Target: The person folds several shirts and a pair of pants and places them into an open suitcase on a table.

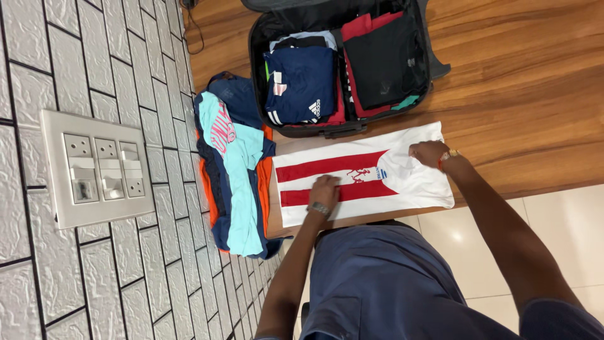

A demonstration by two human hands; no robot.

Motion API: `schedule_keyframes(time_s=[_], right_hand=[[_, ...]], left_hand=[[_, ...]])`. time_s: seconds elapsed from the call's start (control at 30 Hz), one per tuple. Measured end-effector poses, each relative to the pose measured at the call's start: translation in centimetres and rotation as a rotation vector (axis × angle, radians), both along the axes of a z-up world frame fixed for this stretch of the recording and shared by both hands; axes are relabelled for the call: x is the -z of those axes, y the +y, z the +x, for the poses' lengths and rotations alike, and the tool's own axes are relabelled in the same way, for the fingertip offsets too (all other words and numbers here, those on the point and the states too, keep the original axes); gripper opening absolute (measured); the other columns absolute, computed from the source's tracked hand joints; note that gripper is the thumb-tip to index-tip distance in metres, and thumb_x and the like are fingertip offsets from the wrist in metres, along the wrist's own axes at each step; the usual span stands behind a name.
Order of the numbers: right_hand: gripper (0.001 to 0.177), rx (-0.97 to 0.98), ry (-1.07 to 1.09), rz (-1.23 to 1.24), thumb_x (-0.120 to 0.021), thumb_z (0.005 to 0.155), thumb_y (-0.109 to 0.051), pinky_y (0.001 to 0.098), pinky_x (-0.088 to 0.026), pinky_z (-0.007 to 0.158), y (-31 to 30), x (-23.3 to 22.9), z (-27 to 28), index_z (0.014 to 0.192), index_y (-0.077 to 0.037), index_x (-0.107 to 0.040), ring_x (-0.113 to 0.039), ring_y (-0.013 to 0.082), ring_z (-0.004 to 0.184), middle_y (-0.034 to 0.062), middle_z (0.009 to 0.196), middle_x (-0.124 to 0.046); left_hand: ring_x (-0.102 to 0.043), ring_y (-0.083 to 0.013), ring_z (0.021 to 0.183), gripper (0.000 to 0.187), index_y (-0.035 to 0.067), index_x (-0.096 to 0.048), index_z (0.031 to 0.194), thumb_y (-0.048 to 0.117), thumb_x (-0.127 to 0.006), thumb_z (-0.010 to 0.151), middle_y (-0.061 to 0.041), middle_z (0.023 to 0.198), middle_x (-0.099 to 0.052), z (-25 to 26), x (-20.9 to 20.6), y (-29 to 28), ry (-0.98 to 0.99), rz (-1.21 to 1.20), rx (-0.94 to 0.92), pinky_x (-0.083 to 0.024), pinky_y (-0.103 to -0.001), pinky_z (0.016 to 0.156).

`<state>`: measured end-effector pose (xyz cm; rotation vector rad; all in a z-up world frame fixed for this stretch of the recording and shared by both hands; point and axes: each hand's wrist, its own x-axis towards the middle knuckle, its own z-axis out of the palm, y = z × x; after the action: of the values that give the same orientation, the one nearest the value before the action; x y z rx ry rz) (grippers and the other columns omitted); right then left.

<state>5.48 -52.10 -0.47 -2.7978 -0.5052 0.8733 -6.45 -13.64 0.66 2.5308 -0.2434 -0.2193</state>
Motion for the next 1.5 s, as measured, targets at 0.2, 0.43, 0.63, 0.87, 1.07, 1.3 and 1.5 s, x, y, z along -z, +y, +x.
schedule_keyframes(time_s=[0.2, 0.43, 0.63, 0.87, 1.07, 1.3, 1.5], right_hand=[[0.045, 0.455, -0.022, 0.21, -0.048, 0.105, -0.044, 0.0507, -0.051, 0.096, 0.6, 0.1, 4.0, 0.133, -0.013, -0.063, -0.067, 0.0387, 0.109, 0.0193, 0.118, -0.072], [0.045, 0.452, -0.271, 0.589, -0.082, 0.083, -0.025, 0.0421, -0.051, 0.092, -2.2, 0.1, 1.1, 0.121, -0.008, -0.067, -0.066, 0.0385, 0.111, 0.017, 0.123, -0.07], [0.036, 0.702, -0.388, 0.615, -0.068, 0.098, -0.011, 0.0422, -0.054, 0.095, -2.0, -1.5, -0.4, 0.134, -0.01, -0.065, -0.068, 0.0357, 0.11, 0.0158, 0.121, -0.072], [0.021, 0.512, -0.843, 0.388, -0.068, 0.098, -0.012, 0.0484, -0.052, 0.089, -0.3, -4.0, -5.7, 0.119, -0.011, -0.069, -0.065, 0.0367, 0.101, 0.0172, 0.104, -0.071], [0.03, 0.386, -0.901, 0.09, -0.072, 0.081, -0.019, 0.0476, -0.05, 0.085, -0.6, -2.5, -7.9, 0.109, -0.012, -0.069, -0.07, 0.0328, 0.096, 0.0124, 0.101, -0.075], [0.03, 0.737, -0.371, 0.404, -0.076, 0.087, -0.014, 0.0456, -0.056, 0.076, -3.4, 0.8, -9.0, 0.115, -0.007, -0.069, -0.069, 0.0299, 0.084, 0.0094, 0.091, -0.073], [0.009, 0.868, -0.298, 0.842, -0.07, 0.097, -0.008, 0.0373, -0.056, 0.068, -5.7, 0.7, -14.1, 0.105, -0.004, -0.068, -0.072, 0.0288, 0.075, 0.0156, 0.098, -0.067]], left_hand=[[-0.062, -0.0371, 0.114, 0.041, 0.008, -0.067, 0.125, 0.024, -0.073, 0.088, -0.018, 0.121, -0.068, 4.1, -1.0, -10.5, 0.104, -0.178, 0.073, -0.052, -0.047, 0.097], [-0.06, -0.0349, 0.117, 0.045, 0.008, -0.062, 0.127, 0.027, -0.073, 0.088, -0.016, 0.125, -0.063, 8.0, 1.8, -17.4, 0.238, -0.092, -0.231, -0.054, -0.046, 0.092], [-0.064, -0.0325, 0.112, 0.019, 0.011, -0.071, 0.106, 0.025, -0.068, 0.094, -0.012, 0.115, -0.068, 8.6, 0.2, -17.8, 0.266, 0.007, -0.132, -0.055, -0.044, 0.093], [-0.068, -0.0351, 0.095, 0.027, 0.006, -0.068, 0.102, 0.032, -0.067, 0.098, -0.016, 0.104, -0.069, 6.9, -1.7, -17.4, 0.183, -0.124, -0.449, -0.057, -0.047, 0.081], [-0.071, -0.033, 0.091, 0.03, 0.012, -0.074, 0.104, 0.033, -0.076, 0.083, -0.013, 0.099, -0.074, 4.5, 3.4, -18.5, 0.292, -0.067, -0.255, -0.057, -0.045, 0.078], [-0.075, -0.025, 0.088, 0.028, 0.018, -0.075, 0.108, 0.028, -0.077, 0.081, -0.009, 0.1, -0.078, 4.3, 5.6, -19.1, 0.502, -0.197, -0.405, -0.059, -0.036, 0.079], [-0.072, -0.0203, 0.091, 0.024, 0.019, -0.076, 0.084, -0.002, -0.063, 0.085, -0.001, 0.106, -0.074, 1.1, 5.7, -16.2, 0.132, -0.453, -0.188, -0.061, -0.034, 0.077]])
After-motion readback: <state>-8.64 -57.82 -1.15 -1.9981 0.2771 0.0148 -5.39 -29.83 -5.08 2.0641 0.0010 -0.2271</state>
